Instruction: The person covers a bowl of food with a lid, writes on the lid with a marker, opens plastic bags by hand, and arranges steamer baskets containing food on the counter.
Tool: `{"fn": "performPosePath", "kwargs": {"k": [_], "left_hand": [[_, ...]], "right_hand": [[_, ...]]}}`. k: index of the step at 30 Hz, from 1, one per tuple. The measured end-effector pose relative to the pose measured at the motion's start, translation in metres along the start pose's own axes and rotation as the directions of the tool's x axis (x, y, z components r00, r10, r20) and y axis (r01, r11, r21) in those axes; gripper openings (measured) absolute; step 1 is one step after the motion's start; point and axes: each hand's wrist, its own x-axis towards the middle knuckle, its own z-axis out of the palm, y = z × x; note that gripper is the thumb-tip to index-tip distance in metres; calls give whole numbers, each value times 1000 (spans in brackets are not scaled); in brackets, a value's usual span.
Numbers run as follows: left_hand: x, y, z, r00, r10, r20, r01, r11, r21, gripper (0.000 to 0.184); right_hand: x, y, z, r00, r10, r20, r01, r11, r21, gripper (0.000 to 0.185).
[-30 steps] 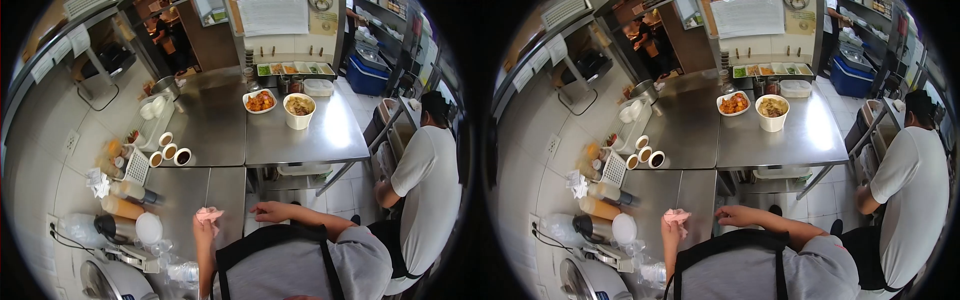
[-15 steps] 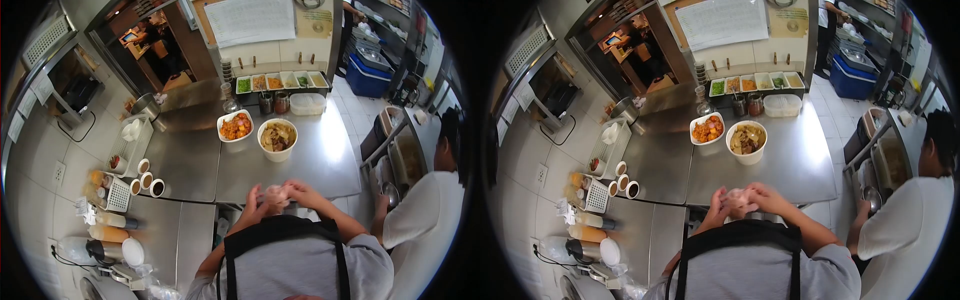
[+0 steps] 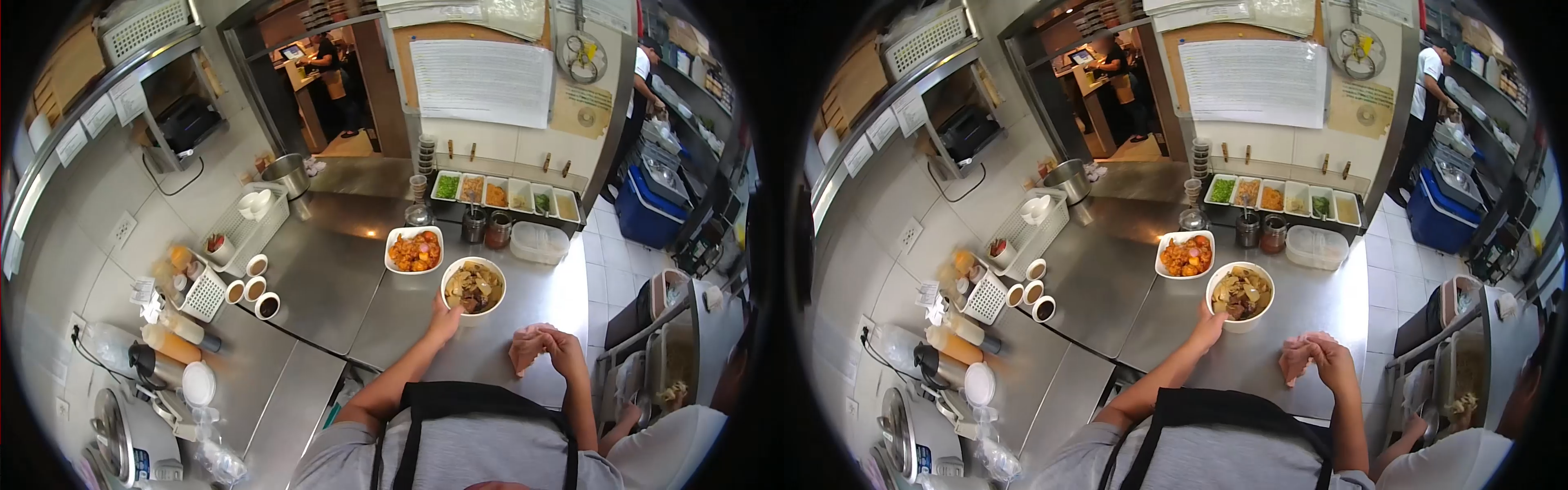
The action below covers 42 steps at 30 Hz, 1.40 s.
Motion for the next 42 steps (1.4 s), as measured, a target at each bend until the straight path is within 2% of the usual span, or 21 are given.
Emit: {"fn": "performPosePath", "kwargs": {"k": [1, 4, 5, 6, 8, 10, 12, 14, 17, 18, 20, 23, 26, 29, 31, 32, 35, 38, 41, 42], "left_hand": [[0, -2, -2, 996, -92, -16, 93, 994, 55, 59], [0, -7, -19, 991, -75, 112, 87, 991, -103, 58], [-3, -8, -27, 972, -144, 188, 164, 982, -98, 59], [-8, -10, -31, 971, -153, 184, 180, 973, -144, 59], [-20, -10, -37, 968, -175, 178, 214, 949, -231, 59], [-30, -6, -39, 970, -175, 168, 215, 943, -253, 60], [-39, -10, -39, 955, -222, 200, 270, 925, -266, 59], [-43, -8, -36, 956, -184, 228, 253, 911, -325, 59], [-48, 6, -31, 944, -181, 274, 273, 897, -347, 57], [-50, 8, -29, 940, -184, 286, 277, 901, -333, 56], [-53, 8, -26, 934, -182, 308, 285, 899, -332, 54], [-52, 5, -22, 929, -168, 329, 288, 886, -362, 51], [-49, 1, -18, 927, -156, 342, 284, 887, -365, 48], [-45, -4, -16, 927, -116, 356, 249, 901, -354, 46], [-42, -5, -16, 926, -103, 363, 233, 913, -336, 46], [-42, -1, -16, 928, -113, 355, 240, 910, -337, 45], [-43, 6, -15, 931, -131, 342, 255, 902, -349, 45], [-42, 3, -14, 928, -131, 350, 265, 891, -369, 45], [-44, 7, -16, 919, -156, 363, 288, 894, -343, 45], [-44, 10, -17, 916, -161, 369, 290, 899, -328, 45]], "right_hand": [[-1, -4, -2, 999, 38, -4, -38, 998, -45, 20], [10, 36, -15, 972, -78, -221, -7, 932, -361, 21], [13, 31, -21, 961, -87, -263, 11, 961, -277, 22], [16, 28, -24, 958, -24, -285, 0, 996, -85, 24], [21, 12, -29, 946, 19, -323, 45, 980, 192, 25], [27, -4, -32, 928, -49, -370, 120, 978, 171, 25], [39, -2, -29, 945, -25, -327, 82, 983, 164, 26], [52, 3, -14, 967, 60, -247, 56, 897, 439, 31], [77, 30, 9, 972, 171, -163, -54, 832, 552, 44], [80, 15, 13, 962, 235, -139, -122, 824, 553, 38], [93, 7, 26, 972, 236, -11, -160, 692, 704, 27], [114, 9, 54, 981, 189, 34, -158, 692, 705, 18], [124, -13, 72, 972, 141, 186, -230, 717, 658, 16], [127, -33, 80, 911, 11, 413, -232, 841, 490, 16], [128, -39, 89, 847, -163, 506, 24, 963, 269, 10], [128, -41, 92, 792, -231, 565, 169, 972, 161, 7], [123, -37, 101, 771, -359, 525, 434, 901, -20, 7], [122, -29, 95, 805, -342, 485, 463, 873, -152, 5], [118, -26, 75, 846, -235, 479, 450, 797, -404, 4], [120, -24, 70, 844, -208, 494, 434, 806, -403, 5]]}}
